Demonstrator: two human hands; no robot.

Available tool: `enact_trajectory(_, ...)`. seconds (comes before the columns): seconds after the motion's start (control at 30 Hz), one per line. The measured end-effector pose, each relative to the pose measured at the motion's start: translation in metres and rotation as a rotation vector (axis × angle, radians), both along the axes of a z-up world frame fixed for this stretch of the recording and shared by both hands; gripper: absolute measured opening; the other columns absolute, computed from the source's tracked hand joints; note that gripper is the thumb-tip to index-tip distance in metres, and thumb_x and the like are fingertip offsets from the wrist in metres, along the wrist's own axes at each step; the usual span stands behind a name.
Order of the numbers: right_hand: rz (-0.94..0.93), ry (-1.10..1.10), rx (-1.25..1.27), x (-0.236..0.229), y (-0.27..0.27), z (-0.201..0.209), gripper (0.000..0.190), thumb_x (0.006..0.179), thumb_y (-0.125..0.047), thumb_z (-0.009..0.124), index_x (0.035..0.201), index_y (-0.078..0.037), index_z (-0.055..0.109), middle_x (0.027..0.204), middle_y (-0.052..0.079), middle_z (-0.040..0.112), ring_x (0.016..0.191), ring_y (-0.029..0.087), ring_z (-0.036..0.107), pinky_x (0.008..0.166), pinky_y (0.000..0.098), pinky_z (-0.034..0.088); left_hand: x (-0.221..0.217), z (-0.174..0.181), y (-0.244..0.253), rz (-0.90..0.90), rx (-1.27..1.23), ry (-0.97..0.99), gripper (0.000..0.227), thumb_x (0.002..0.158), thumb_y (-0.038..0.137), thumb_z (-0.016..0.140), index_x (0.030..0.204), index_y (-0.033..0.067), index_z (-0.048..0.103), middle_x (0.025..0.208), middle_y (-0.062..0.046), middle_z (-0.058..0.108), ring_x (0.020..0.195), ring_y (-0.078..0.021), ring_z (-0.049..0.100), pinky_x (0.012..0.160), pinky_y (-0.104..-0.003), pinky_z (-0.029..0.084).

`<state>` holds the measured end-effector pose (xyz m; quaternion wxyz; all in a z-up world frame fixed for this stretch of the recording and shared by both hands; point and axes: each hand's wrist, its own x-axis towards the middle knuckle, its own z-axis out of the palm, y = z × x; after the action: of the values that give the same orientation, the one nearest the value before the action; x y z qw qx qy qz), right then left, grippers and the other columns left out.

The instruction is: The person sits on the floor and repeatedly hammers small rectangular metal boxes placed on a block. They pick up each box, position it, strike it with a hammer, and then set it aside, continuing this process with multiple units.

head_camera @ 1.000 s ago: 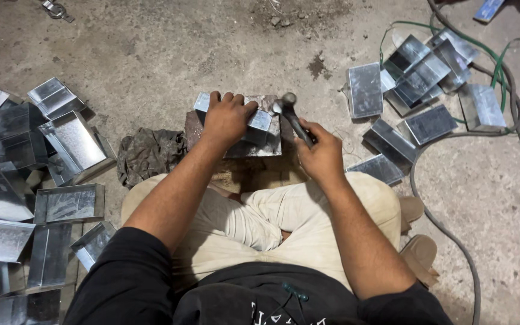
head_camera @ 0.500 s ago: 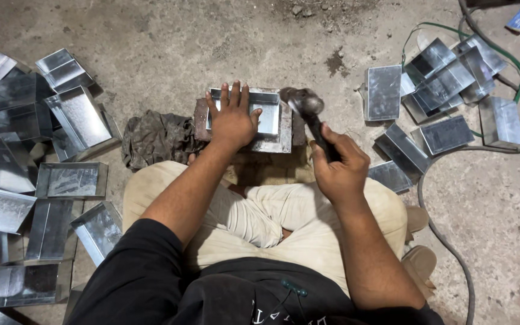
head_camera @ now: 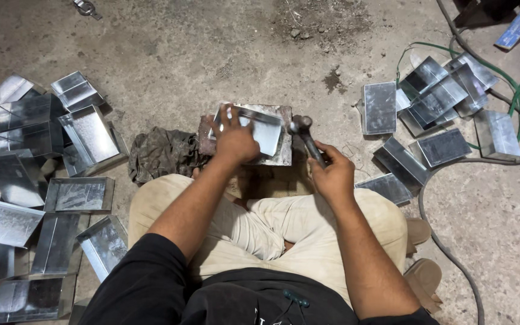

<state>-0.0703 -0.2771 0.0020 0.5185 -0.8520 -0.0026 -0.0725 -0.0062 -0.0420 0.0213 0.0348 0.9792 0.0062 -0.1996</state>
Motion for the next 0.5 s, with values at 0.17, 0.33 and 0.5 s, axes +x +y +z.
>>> enact_trajectory(0.17,-0.023,-0.08,-0.013,0.004,-0.014,-0.015,0.041,0.085,-0.004,0.079,0.126,-0.007,0.073,0.078,0.003,0.068,0.061,0.007,0.051,0.057,0.0228,0.043,-0.002,0.012,0.038,0.191,-0.085,-0.052,0.115,0.081,0.02,0.072,0.162,0.0346,-0.008,0.171,-0.015,-0.015,0.155,-0.0427,-0.014,0.118,-0.069,-0.009)
enact_trajectory(0.33,0.004,-0.126,-0.012,0.002,-0.011,-0.014,0.042,0.084,-0.004,0.081,0.125,-0.006,0.073,0.079,0.005,0.066,0.065,0.008,0.052,0.06,0.0236,0.045,0.026,-0.043,0.076,0.536,-0.327,-0.08,0.08,0.085,0.008,0.064,0.155,0.0241,0.028,0.159,-0.017,0.03,0.145,-0.0385,0.035,0.115,-0.049,0.038)
enact_trajectory(0.5,0.04,-0.044,0.066,-0.005,-0.003,0.011,0.046,0.085,-0.005,0.079,0.13,-0.009,0.071,0.085,0.005,0.074,0.072,0.007,0.063,0.067,0.0214,0.051,0.017,-0.026,0.068,0.109,-0.305,-0.501,0.042,0.089,0.008,0.058,0.128,0.0226,0.069,0.116,-0.013,0.07,0.115,-0.0349,0.064,0.099,-0.049,0.049)
